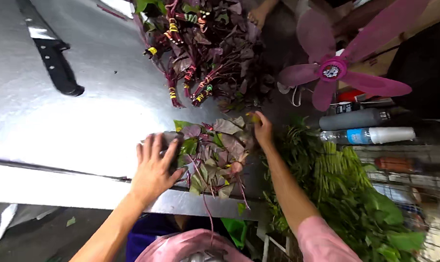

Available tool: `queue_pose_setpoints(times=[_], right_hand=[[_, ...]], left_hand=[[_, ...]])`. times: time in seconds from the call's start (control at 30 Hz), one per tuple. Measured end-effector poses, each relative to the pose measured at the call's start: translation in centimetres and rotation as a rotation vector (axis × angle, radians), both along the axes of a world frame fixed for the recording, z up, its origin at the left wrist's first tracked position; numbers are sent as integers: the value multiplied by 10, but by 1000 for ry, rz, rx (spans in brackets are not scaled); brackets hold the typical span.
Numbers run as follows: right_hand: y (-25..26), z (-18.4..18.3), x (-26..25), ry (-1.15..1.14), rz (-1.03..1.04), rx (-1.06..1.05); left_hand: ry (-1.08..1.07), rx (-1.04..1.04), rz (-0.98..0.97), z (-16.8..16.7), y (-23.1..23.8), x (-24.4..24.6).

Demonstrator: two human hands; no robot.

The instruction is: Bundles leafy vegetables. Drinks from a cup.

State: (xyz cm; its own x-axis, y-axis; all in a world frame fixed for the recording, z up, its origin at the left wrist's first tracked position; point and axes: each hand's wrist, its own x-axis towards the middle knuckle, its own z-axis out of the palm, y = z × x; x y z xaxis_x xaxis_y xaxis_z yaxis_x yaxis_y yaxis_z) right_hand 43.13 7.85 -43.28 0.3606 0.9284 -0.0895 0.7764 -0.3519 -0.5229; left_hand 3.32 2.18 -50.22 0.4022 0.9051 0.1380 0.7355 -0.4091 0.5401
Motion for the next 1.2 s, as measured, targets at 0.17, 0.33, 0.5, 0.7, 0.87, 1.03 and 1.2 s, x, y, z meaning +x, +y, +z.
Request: queue_pose_setpoints(times=[0.17,0.33,0.5,0.7,0.87,1.03,1.2], right_hand=[[-32,-7,-61,164,171,-201],[-127,5,-119,-77,396,-472],[-180,-7,-155,-186,364,-408],[-192,-22,-175,-198,259,-242],[-175,-33,-162,-228,260,-88],[-191,2,-112,-261,170,-517],[-187,5,-124,-191,81,-467]], left_hand=[[41,-14,-285,7,53,35],[110,-6,-498,3,37,74],[2,-85,-306,15,1,81],[222,-140,-525,49,35,106],[409,-54,-605,46,92,114],[365,-157,-523,50,33,94],[392,-489,-320,57,-25,76]])
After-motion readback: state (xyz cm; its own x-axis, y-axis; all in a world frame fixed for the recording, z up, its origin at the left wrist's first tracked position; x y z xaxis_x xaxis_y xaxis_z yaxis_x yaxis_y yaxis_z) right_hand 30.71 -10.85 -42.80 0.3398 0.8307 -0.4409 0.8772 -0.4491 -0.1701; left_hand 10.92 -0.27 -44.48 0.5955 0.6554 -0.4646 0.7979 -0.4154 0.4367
